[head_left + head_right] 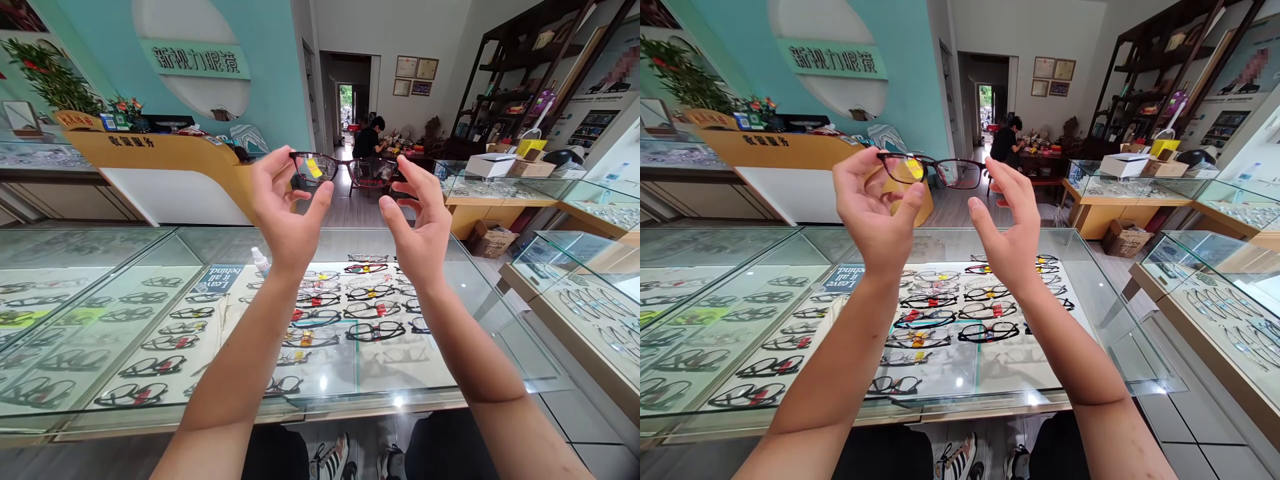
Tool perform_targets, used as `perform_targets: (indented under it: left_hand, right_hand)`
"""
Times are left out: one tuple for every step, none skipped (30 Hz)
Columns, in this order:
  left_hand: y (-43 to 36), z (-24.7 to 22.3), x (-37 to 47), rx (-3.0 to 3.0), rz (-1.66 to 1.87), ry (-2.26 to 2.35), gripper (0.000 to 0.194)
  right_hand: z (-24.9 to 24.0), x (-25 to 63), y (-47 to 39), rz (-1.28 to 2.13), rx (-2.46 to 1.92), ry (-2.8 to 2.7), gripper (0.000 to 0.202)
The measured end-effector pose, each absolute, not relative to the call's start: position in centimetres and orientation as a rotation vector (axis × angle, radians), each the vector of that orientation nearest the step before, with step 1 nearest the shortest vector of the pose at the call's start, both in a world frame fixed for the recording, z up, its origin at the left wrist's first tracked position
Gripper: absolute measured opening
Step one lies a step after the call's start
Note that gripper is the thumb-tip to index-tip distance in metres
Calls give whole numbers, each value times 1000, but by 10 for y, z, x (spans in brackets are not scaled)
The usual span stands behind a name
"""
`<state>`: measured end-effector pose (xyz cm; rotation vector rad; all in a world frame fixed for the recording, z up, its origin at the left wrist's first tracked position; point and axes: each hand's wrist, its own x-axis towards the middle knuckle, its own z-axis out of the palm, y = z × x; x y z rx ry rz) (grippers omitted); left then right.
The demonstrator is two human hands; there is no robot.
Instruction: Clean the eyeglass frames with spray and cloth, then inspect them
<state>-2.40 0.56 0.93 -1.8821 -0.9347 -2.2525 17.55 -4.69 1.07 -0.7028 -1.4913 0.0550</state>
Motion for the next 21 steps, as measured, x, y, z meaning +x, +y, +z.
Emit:
perform_targets:
  left_hand:
    - [6,9,-24,-1871,-2239,-940,71]
    - [5,8,-24,-1861,-2225,-949,71]
    - [5,8,-24,-1853,-2215,-954,71]
    - [4,8,-24,-1848,-2214,-951,70]
    - [3,7,-23,-1847,-2223,-938,70]
    - [1,7,-22,-1850,-2237,-920,70]
    - [-1,7,-21,-1852,-2253,-900,71]
    - [-3,7,-19,-1846,-2263,-882,71]
    - [-6,7,-17,-1828,-2264,-871,70]
    - [-9,7,-14,-1799,-2254,-866,69]
    - [-11,7,-12,-1762,-2233,-870,68]
    - [-13,7,-9,-1723,-2206,-883,67]
    - [-15,7,-7,-1689,-2175,-903,66]
    - [-17,6,-5,-1663,-2146,-927,66]
    - [-18,5,-4,-1646,-2121,-948,66]
    - [-18,5,-3,-1635,-2102,-962,66]
    - [-19,4,-3,-1631,-2089,-968,66]
    - [-19,3,-3,-1632,-2083,-969,67]
    - [-19,3,-3,-1635,-2081,-967,67]
    - [-19,2,-3,-1639,-2081,-965,67]
    - [-19,2,-3,-1642,-2083,-965,67]
  right_hand:
    - [10,175,-46,57,-703,-1496,56]
    - [10,175,-45,58,-709,-1500,56]
    - [9,175,-45,59,-716,-1503,57]
    - [9,175,-44,63,-719,-1504,57]
    - [8,175,-43,71,-718,-1505,58]
    - [8,175,-43,84,-713,-1504,59]
    - [7,175,-42,101,-710,-1503,60]
    - [6,175,-41,120,-707,-1502,61]
    - [5,175,-40,138,-704,-1500,61]
    - [5,175,-38,154,-700,-1495,61]
    - [4,174,-37,170,-697,-1489,62]
    - [3,174,-35,185,-695,-1481,62]
    - [2,174,-34,201,-696,-1470,62]
    - [2,174,-32,216,-700,-1459,62]
    - [1,173,-31,232,-706,-1449,63]
    - [0,173,-29,246,-712,-1441,63]
    - [0,173,-28,256,-716,-1434,64]
    - [-1,174,-27,261,-716,-1430,64]
    - [-2,174,-25,259,-715,-1429,63]
    - [-3,175,-25,249,-715,-1432,63]
    - [-3,175,-24,233,-718,-1438,62]
